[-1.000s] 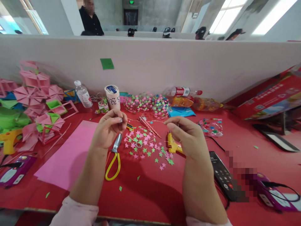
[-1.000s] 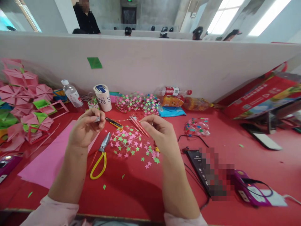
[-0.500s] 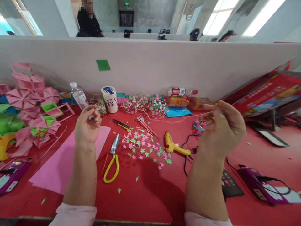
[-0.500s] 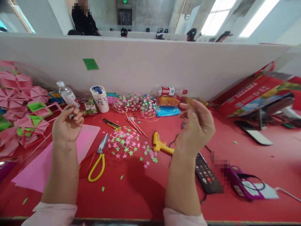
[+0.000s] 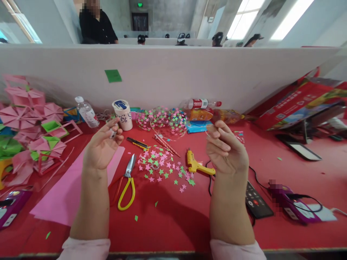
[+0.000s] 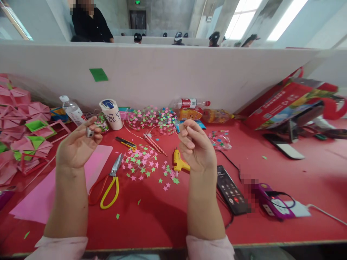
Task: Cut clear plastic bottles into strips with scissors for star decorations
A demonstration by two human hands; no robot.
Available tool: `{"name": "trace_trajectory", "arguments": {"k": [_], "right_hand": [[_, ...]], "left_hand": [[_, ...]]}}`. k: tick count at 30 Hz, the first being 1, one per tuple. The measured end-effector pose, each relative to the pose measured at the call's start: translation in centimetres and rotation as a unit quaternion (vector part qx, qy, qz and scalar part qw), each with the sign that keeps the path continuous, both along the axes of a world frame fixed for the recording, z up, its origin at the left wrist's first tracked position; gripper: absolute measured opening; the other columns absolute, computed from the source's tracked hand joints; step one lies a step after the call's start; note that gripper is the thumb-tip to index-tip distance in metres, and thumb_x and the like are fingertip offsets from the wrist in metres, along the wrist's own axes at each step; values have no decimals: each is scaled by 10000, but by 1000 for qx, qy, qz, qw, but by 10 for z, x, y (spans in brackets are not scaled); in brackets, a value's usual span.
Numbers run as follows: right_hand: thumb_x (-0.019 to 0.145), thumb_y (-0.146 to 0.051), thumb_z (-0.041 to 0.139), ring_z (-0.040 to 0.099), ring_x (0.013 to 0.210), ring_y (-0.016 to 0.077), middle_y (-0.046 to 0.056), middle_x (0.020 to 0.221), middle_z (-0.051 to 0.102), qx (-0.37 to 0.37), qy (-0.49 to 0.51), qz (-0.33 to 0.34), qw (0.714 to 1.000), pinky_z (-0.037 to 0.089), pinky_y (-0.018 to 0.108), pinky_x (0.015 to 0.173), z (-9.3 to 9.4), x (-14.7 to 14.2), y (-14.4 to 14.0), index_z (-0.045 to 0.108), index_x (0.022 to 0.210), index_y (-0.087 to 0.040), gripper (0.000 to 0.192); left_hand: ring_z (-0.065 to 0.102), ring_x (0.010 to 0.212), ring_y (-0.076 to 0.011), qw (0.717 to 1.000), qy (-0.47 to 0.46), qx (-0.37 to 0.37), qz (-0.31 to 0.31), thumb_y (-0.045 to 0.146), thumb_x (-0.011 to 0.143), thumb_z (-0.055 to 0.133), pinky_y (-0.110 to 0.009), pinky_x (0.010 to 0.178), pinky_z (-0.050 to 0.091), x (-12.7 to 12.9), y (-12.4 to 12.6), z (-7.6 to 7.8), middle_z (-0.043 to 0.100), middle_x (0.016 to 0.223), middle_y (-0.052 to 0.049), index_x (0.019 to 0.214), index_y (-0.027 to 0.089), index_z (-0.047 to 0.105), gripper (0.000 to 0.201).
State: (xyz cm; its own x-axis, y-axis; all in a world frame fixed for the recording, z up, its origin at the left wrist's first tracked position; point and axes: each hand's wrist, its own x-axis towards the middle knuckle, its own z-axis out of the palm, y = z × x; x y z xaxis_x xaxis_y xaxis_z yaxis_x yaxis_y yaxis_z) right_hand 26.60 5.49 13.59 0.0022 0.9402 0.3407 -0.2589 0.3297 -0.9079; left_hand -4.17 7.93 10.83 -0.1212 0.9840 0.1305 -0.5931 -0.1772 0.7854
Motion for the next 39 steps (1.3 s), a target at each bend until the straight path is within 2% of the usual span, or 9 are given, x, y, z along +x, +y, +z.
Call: {"name": "trace_trajectory", "arguments": {"k": [4, 6, 9, 12, 15, 18, 26, 33, 39], "right_hand": [[774, -293, 679, 477, 551, 75, -17, 696, 519, 9, 73, -11, 997, 335, 175, 377, -1, -14, -5, 687, 854, -327, 87], [742, -292, 710, 521, 590, 91, -23, 694, 558, -3, 107, 7, 994, 374, 180, 402, -3, -26, -8, 695, 854, -342, 124], [717, -280, 730, 546, 608, 97, -43, 685, 614, -21, 145, 64, 987, 440, 198, 478, -7, -48, -15, 701, 824, -341, 127], [716, -231, 722, 578, 648, 96, -50, 663, 641, -22, 151, 87, 984, 494, 223, 613, -11, -68, -19, 697, 772, -305, 97], [707, -196, 715, 581, 646, 90, -43, 660, 648, -45, 142, 77, 986, 499, 226, 657, -14, -78, -18, 696, 761, -268, 92], [691, -193, 718, 508, 546, 58, -46, 659, 638, -77, 163, 72, 981, 461, 183, 542, -12, -76, -16, 699, 773, -251, 102], [707, -241, 711, 471, 552, 61, -38, 728, 585, -65, 151, 9, 986, 418, 165, 452, 2, -39, -16, 632, 769, -277, 106], [717, -367, 711, 372, 456, 64, -52, 567, 482, -71, 100, 22, 992, 321, 188, 394, 2, -55, -23, 557, 738, -229, 207], [802, -289, 648, 313, 423, 56, -75, 497, 436, -40, 94, 80, 991, 254, 200, 408, -1, -78, -30, 561, 754, -213, 126]], "left_hand": [[542, 547, -51, 977, 185, 16, 103, 181, 651, 761, -165, 576, 453, 16, 2, -9, 585, 575, 33, 688, 160, 666, 104], [503, 451, -62, 968, 236, 20, 82, 284, 765, 689, -182, 510, 416, 25, -3, -9, 476, 424, 50, 669, 151, 662, 167], [517, 404, -107, 969, 232, 26, -77, 397, 901, 500, -224, 476, 424, 37, -17, -5, 428, 366, 56, 892, 148, 685, 310], [584, 469, -109, 951, 195, 26, -237, 338, 883, 543, -204, 431, 409, 50, -29, -2, 615, 590, 14, 1117, 179, 612, 291], [572, 450, -52, 942, 158, 6, -296, 249, 829, 622, -152, 353, 332, 59, -35, -3, 649, 829, 1, 1095, 206, 592, 271], [551, 395, -37, 926, 135, -8, -352, 223, 831, 624, -128, 330, 318, 61, -36, -4, 628, 760, 26, 1059, 198, 574, 234], [650, 492, -114, 786, 108, -15, -609, 380, 862, 602, -177, 439, 468, 65, -67, 4, 652, 688, -12, 1009, 169, 578, 258], [591, 455, -80, 796, 165, -49, -580, 418, 817, 648, -182, 469, 443, 85, -81, -15, 602, 656, 32, 977, 181, 521, 312], [633, 923, -145, 803, 298, 49, -514, 257, 774, 707, -302, 864, 478, 61, -86, -7, 665, 954, -53, 1056, 190, 563, 323]]}}
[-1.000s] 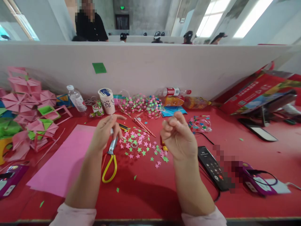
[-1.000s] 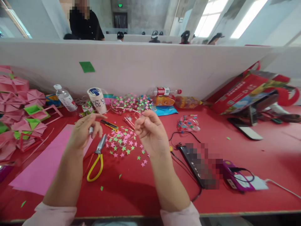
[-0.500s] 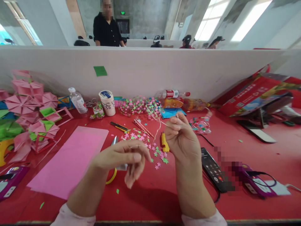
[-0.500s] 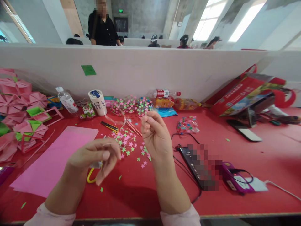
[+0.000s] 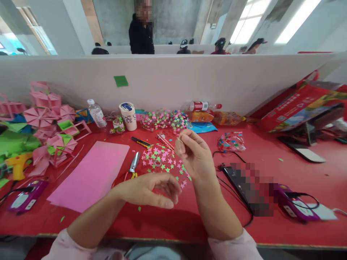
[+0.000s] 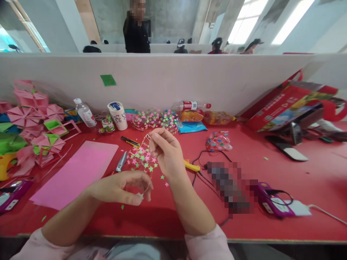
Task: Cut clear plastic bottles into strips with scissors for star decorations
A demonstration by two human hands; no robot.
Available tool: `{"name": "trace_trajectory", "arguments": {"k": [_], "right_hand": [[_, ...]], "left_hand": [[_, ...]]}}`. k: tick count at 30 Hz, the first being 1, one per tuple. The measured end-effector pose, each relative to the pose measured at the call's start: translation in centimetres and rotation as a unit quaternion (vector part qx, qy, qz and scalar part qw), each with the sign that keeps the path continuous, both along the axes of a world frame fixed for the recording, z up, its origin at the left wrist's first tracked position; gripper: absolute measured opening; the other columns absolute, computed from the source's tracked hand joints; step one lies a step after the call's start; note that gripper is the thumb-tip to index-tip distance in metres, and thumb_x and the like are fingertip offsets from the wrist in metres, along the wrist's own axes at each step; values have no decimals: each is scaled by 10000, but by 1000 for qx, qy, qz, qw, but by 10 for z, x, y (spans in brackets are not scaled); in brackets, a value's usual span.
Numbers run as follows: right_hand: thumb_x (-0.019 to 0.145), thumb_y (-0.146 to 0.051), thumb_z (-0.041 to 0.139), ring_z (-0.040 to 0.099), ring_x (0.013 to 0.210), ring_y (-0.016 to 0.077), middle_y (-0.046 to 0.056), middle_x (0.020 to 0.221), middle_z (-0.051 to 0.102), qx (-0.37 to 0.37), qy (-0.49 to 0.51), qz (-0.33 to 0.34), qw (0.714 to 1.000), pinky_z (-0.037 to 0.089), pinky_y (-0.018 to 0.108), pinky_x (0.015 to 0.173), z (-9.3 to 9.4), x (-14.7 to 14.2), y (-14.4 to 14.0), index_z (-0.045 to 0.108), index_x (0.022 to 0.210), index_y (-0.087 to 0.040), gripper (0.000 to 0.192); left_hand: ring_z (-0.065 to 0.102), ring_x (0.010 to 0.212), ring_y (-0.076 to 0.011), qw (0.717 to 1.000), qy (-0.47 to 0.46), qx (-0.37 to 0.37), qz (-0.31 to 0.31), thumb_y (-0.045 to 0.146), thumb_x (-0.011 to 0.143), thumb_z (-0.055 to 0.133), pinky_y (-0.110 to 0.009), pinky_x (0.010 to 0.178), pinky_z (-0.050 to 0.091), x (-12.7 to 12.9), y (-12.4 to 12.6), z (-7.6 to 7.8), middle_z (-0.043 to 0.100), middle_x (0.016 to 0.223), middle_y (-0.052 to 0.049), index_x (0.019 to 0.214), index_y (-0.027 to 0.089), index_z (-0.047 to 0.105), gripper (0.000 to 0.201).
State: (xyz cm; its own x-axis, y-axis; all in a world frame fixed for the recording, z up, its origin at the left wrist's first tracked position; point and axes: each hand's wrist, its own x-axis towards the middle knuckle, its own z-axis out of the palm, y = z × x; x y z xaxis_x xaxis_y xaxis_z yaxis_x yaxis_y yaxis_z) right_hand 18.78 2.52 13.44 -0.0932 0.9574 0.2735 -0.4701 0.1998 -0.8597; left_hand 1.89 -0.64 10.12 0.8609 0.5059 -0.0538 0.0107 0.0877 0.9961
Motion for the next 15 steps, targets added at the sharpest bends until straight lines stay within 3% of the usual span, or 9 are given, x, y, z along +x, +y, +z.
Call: {"name": "trace_trajectory", "arguments": {"k": [4, 7, 11, 13, 15], "right_hand": [[819, -312, 631, 365, 441, 62, -68, 521, 472, 26, -83, -4, 996, 270, 211, 420, 3, -9, -1, 563, 772, -213, 129], [824, -286, 614, 410, 480, 69, -58, 555, 502, 69, -192, -33, 979, 312, 218, 455, 9, -14, -5, 589, 789, -207, 89], [834, -227, 583, 409, 516, 77, -57, 577, 478, 125, -277, -85, 949, 321, 227, 489, 15, -17, -12, 618, 811, -205, 48], [841, -219, 573, 402, 524, 80, -52, 595, 482, 138, -288, -104, 942, 319, 230, 494, 16, -16, -15, 626, 819, -208, 58], [847, -222, 568, 399, 527, 82, -49, 607, 484, 143, -291, -116, 939, 319, 233, 498, 17, -14, -16, 627, 823, -211, 65]], "left_hand": [[608, 1040, -201, 995, -26, 80, 45, 304, 719, 761, -354, 955, 440, -14, -3, 16, 668, 1062, -84, 1101, 206, 599, 426], [638, 943, -207, 980, -58, 84, 169, 434, 773, 688, -346, 872, 474, -17, -2, 26, 692, 963, -86, 1029, 182, 632, 364], [633, 733, -154, 928, -66, 136, 341, 420, 827, 623, -286, 722, 487, -18, 8, 33, 683, 756, -33, 883, 173, 630, 253], [612, 660, -132, 910, -51, 166, 376, 384, 827, 627, -268, 686, 480, -19, 12, 36, 659, 674, -10, 803, 172, 616, 214], [600, 615, -119, 913, -31, 170, 369, 347, 805, 653, -256, 653, 477, -19, 14, 39, 644, 640, 5, 780, 171, 613, 182]]}}
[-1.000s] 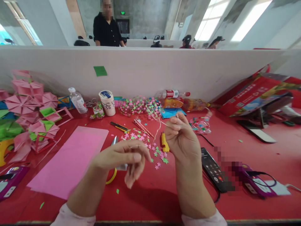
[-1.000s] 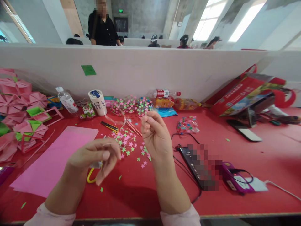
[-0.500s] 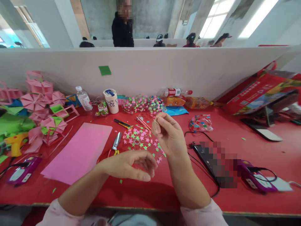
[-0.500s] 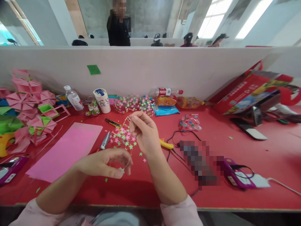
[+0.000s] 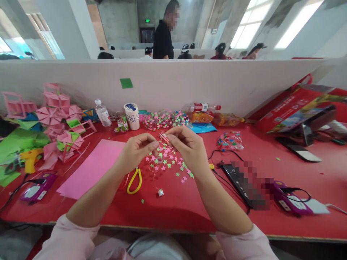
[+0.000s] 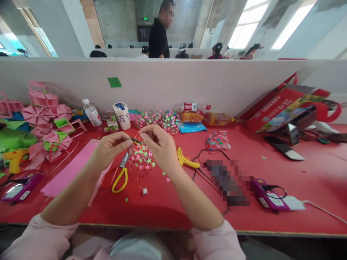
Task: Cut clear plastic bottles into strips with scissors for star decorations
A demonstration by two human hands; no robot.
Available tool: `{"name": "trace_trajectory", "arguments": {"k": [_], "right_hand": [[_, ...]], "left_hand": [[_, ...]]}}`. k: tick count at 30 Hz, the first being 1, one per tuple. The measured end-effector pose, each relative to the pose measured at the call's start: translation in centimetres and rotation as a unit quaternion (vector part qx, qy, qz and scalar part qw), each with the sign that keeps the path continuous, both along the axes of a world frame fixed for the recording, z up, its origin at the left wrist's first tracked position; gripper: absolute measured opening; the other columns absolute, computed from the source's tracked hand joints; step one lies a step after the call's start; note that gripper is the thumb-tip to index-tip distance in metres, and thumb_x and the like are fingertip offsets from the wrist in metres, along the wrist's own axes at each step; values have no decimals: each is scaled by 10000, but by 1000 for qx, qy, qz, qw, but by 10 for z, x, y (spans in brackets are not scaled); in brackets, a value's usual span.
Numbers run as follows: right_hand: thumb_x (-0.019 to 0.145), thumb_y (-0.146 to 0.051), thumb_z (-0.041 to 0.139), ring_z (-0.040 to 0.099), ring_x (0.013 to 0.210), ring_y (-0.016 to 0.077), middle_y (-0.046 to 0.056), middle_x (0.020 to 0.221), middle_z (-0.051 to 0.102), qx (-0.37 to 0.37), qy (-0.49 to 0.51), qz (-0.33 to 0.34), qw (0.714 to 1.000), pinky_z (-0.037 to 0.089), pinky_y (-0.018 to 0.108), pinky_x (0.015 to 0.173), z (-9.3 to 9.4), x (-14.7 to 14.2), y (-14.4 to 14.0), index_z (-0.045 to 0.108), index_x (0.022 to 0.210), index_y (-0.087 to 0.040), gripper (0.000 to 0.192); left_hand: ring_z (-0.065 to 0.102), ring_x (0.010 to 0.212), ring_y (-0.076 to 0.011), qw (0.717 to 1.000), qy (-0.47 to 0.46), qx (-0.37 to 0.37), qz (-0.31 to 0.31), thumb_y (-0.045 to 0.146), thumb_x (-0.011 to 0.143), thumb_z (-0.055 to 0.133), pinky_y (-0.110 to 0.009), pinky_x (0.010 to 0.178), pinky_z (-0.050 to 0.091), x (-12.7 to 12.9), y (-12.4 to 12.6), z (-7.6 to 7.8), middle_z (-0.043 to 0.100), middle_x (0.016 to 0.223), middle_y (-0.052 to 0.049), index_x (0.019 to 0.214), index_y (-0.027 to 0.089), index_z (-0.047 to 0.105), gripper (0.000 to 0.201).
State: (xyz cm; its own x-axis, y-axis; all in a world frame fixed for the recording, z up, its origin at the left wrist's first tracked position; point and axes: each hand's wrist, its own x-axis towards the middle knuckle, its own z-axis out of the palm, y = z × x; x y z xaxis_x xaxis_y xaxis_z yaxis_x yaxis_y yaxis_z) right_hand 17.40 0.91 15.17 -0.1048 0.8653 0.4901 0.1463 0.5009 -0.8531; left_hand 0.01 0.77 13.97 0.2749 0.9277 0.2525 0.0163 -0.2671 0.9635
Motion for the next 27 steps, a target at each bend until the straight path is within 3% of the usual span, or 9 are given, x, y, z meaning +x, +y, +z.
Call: {"name": "trace_trajectory", "arguments": {"k": [5, 13, 18, 24, 27], "right_hand": [[857, -248, 579, 421, 546, 87, -45, 626, 493, 15, -5, -5, 1000, 333, 238, 518, 2, 7, -1, 633, 857, -217, 62], [845, -217, 582, 452, 609, 103, -26, 687, 533, -11, -22, 32, 999, 361, 245, 562, -2, 8, -1, 677, 922, -227, 123], [851, -234, 568, 489, 643, 115, -8, 738, 586, -19, 6, 23, 1000, 396, 256, 590, -8, 2, -3, 700, 895, -236, 139], [822, -244, 605, 582, 719, 136, -4, 750, 639, -53, 88, 55, 993, 461, 281, 674, -15, -8, -11, 689, 883, -241, 104], [810, -248, 631, 583, 705, 130, -14, 721, 631, -73, 117, 78, 987, 463, 278, 677, -14, -5, -15, 685, 900, -250, 105]], "left_hand": [[581, 532, -103, 995, -31, -71, -62, 290, 741, 699, -240, 564, 475, 5, -2, 3, 604, 585, 34, 761, 171, 616, 147], [604, 629, -123, 989, -114, 6, 95, 321, 717, 727, -259, 667, 497, 7, 8, -9, 648, 640, 5, 746, 170, 676, 162], [598, 732, -149, 991, -77, 31, 105, 343, 758, 686, -276, 735, 473, 12, 9, -14, 663, 713, -14, 768, 181, 708, 164], [530, 703, -131, 979, 60, 169, 98, 196, 811, 585, -258, 665, 407, 21, 3, -18, 584, 748, -6, 700, 212, 692, 155], [511, 700, -137, 969, 74, 199, 127, 191, 818, 584, -265, 673, 394, 19, 3, -17, 555, 708, -2, 671, 207, 657, 165]]}}
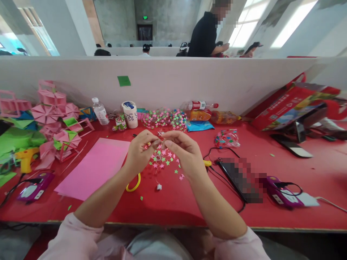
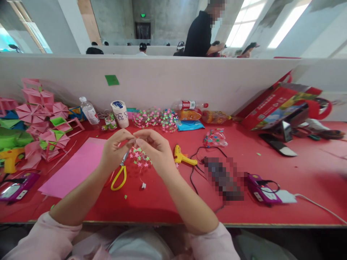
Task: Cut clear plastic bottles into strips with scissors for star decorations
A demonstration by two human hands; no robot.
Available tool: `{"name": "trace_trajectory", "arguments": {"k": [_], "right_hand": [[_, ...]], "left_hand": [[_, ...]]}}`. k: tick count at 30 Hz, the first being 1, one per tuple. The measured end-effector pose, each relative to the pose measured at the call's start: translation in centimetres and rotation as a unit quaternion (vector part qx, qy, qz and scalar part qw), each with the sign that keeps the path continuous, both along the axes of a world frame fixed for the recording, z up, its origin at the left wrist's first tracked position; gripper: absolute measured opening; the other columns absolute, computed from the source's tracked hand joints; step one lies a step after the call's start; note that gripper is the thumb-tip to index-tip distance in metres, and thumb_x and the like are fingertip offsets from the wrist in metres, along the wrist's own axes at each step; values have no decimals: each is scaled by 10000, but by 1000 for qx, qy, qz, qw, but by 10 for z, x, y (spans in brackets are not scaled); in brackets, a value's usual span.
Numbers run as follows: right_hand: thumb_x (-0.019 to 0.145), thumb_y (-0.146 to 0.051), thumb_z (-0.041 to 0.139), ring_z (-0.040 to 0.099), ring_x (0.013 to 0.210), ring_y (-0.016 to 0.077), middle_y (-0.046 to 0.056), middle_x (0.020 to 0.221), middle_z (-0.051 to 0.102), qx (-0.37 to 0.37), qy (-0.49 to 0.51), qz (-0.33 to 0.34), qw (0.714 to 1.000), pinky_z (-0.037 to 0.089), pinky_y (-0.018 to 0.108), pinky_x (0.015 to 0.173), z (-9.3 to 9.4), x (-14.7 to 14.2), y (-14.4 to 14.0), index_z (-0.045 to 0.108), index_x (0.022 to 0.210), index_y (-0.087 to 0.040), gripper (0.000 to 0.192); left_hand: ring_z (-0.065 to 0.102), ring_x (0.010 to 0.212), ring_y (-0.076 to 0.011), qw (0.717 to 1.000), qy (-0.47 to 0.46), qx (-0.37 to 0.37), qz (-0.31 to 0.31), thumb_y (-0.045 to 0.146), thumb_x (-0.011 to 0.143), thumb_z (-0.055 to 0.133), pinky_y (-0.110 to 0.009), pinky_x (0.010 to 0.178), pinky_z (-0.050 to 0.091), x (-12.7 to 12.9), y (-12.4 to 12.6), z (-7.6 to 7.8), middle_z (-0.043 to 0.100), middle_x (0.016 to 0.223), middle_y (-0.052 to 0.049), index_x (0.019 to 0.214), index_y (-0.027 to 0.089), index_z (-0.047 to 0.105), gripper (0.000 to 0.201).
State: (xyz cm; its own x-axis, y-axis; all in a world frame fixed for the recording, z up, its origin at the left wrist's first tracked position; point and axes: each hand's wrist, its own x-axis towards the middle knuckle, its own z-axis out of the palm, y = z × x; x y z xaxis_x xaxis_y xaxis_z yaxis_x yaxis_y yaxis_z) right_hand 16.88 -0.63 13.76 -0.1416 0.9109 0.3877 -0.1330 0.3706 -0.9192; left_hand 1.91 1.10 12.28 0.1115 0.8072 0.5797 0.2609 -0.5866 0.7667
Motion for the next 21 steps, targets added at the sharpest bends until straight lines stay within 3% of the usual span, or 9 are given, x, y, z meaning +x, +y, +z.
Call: {"name": "trace_trajectory", "arguments": {"k": [4, 8, 12, 15, 18, 21], "right_hand": [[794, -226, 645, 564, 679, 123, -20, 708, 611, -7, 7, -17, 1000, 453, 270, 644, -1, 3, 0, 663, 906, -248, 116], [781, -186, 640, 567, 676, 116, -51, 695, 589, 3, 85, -68, 994, 468, 273, 690, -5, 2, 8, 582, 1006, -272, 248], [790, -257, 660, 570, 718, 111, -30, 736, 589, -59, 118, 13, 991, 476, 274, 735, -9, 5, 14, 621, 850, -234, 75], [785, -295, 678, 567, 799, 123, 0, 816, 593, -30, 80, 35, 996, 470, 273, 768, -10, 7, 12, 642, 702, -210, 124], [767, -295, 701, 589, 884, 153, 23, 925, 633, 22, 51, 32, 998, 479, 283, 761, -11, 8, 8, 671, 730, -222, 87], [801, -295, 670, 613, 726, 137, 1, 770, 654, 16, 32, 50, 998, 481, 275, 662, -13, 7, 3, 660, 807, -233, 63]], "left_hand": [[504, 706, -146, 999, -37, -19, 12, 260, 837, 590, -277, 692, 395, -3, 2, 0, 545, 688, 1, 673, 207, 635, 178], [508, 708, -146, 999, -37, -36, 3, 255, 825, 601, -279, 700, 397, 0, 0, -2, 547, 688, 2, 702, 205, 654, 143], [492, 687, -128, 999, -39, -37, 7, 238, 822, 601, -261, 689, 390, 3, -2, -3, 532, 671, 11, 704, 193, 644, 133], [477, 662, -115, 997, -50, -56, 0, 244, 820, 598, -249, 667, 384, 4, -1, -4, 531, 665, 16, 696, 181, 634, 143], [482, 660, -113, 993, -76, -86, -19, 273, 817, 603, -244, 659, 386, 4, 0, -6, 535, 667, 17, 694, 172, 627, 161], [488, 666, -112, 991, -95, -94, -18, 276, 813, 608, -241, 661, 385, 4, 1, -6, 543, 667, 18, 684, 171, 618, 166]]}}
